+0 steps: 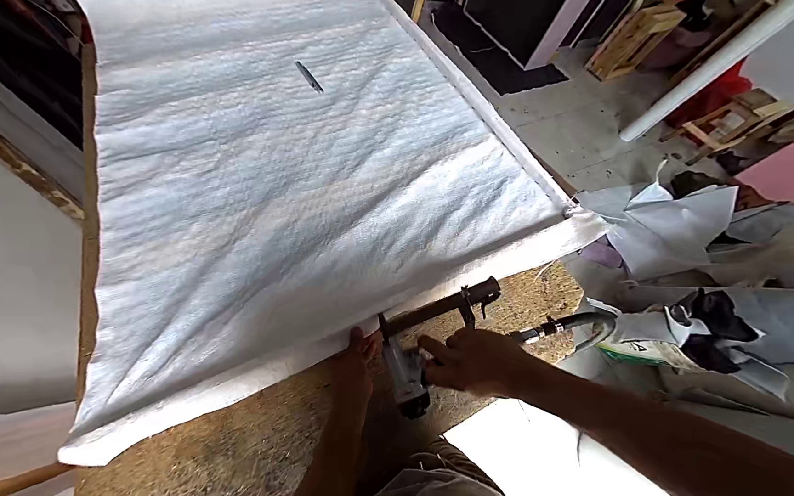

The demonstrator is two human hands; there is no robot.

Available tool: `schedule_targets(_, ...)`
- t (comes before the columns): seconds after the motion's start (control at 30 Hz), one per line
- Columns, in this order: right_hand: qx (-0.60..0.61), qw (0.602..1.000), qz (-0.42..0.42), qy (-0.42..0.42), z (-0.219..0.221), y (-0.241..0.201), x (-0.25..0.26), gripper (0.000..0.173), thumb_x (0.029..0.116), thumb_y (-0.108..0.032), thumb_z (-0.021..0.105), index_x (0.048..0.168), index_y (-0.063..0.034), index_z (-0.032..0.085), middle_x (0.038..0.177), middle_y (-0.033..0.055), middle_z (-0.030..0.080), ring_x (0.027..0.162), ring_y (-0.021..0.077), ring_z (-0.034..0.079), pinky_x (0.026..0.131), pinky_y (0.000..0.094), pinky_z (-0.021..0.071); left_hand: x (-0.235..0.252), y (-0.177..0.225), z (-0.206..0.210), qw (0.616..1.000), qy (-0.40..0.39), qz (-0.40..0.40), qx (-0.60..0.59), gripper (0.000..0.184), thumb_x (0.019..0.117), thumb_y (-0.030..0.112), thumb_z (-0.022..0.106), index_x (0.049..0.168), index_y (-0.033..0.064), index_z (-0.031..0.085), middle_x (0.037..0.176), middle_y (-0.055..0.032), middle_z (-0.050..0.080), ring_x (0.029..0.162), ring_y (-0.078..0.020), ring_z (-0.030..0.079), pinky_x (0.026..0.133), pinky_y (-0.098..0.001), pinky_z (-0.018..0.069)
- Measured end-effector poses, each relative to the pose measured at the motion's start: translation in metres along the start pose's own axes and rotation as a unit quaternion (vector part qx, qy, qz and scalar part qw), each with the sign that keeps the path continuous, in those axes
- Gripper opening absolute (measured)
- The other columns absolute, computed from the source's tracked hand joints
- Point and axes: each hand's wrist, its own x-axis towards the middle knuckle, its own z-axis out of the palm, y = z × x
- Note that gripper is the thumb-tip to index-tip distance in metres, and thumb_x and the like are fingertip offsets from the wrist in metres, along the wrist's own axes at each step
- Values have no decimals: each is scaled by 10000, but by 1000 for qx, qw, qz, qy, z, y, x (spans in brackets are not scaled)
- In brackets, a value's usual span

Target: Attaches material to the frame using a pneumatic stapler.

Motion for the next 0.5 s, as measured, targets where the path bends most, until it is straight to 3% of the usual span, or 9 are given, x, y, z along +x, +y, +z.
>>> schedule_targets(0.07, -11, 1000, 0, 25, 3, 6, -9, 283, 1037, -7, 431, 1285, -72, 551, 1468, 233, 509, 820, 398, 688, 708, 516, 574, 1, -5, 4, 999, -27, -24, -33, 383, 1031, 74, 588, 1386, 7, 461, 1085, -202, 689, 883, -288, 732, 755, -428, 634)
schedule_targets(0.13, -24, 999, 9, 42, 6, 10, -34, 297, 1037, -3, 426, 1301, -66, 548, 1493, 219, 498, 778, 366, 684, 676, 473, 567, -8, -16, 19, 992, -118, -39, -39, 197, 1041, 34, 538, 1228, -24, 519, 1053, -149, 741, 939, -242, 755, 817, -399, 642)
schedule_targets(0.2, -48, 995, 10, 88, 14, 23, -64, 292, 1028, -15, 454, 1275, -87, 592, 1515, 182, 510, 700, 312, 677, 610, 424, 557, -25, -28, 52, 977, -205, -48, -1, 194, 1002, 17, 551, 1189, -11, 596, 1062, -75, 726, 987, -163, 702, 894, -357, 589)
schedule_targets(0.23, -66, 992, 14, 107, 20, 34, -77, 277, 1029, -28, 463, 1255, -102, 604, 1515, 160, 518, 667, 282, 662, 582, 400, 546, -29, -34, 73, 977, -206, -53, 15, 151, 1003, 5, 544, 1140, -5, 609, 1004, -62, 715, 936, -142, 691, 877, -337, 584)
schedule_targets(0.27, -80, 990, 17, 113, 24, 47, -87, 270, 1026, -33, 467, 1244, -104, 609, 1514, 153, 522, 652, 267, 657, 570, 389, 542, -31, -41, 94, 983, -173, -64, 19, 87, 1024, 11, 535, 1079, -7, 601, 926, -68, 701, 860, -142, 690, 827, -327, 596)
schedule_targets(0.3, -82, 992, 20, 98, 28, 62, -96, 281, 1027, -23, 456, 1259, -98, 595, 1528, 159, 502, 666, 271, 659, 581, 393, 544, -29, -49, 109, 989, -129, -68, 19, 86, 1042, 37, 533, 1096, -13, 577, 901, -86, 703, 817, -160, 710, 778, -332, 620)
schedule_targets(0.37, -70, 995, 25, 59, 32, 94, -106, 314, 1027, 4, 428, 1297, -85, 560, 1539, 174, 479, 725, 300, 670, 626, 418, 550, -21, -63, 122, 997, -53, -54, 5, 229, 1044, 53, 546, 1242, -61, 533, 982, -183, 702, 836, -254, 728, 739, -393, 632)
schedule_targets(0.43, -33, 997, 16, 63, 39, 121, -112, 289, 1020, -1, 444, 1265, -76, 577, 1476, 196, 532, 766, 349, 685, 649, 469, 564, -22, -68, 129, 1000, -4, -29, 0, 259, 1048, 66, 543, 1280, -46, 513, 988, -185, 706, 827, -264, 737, 724, -401, 640)
schedule_targets(0.5, -7, 996, -4, 94, 47, 137, -123, 274, 1011, -16, 480, 1252, -77, 596, 1438, 207, 556, 762, 358, 683, 641, 478, 565, -27, -75, 136, 999, -3, -16, -29, 215, 1078, 84, 477, 1271, -9, 496, 1004, -165, 723, 859, -278, 754, 757, -433, 649)
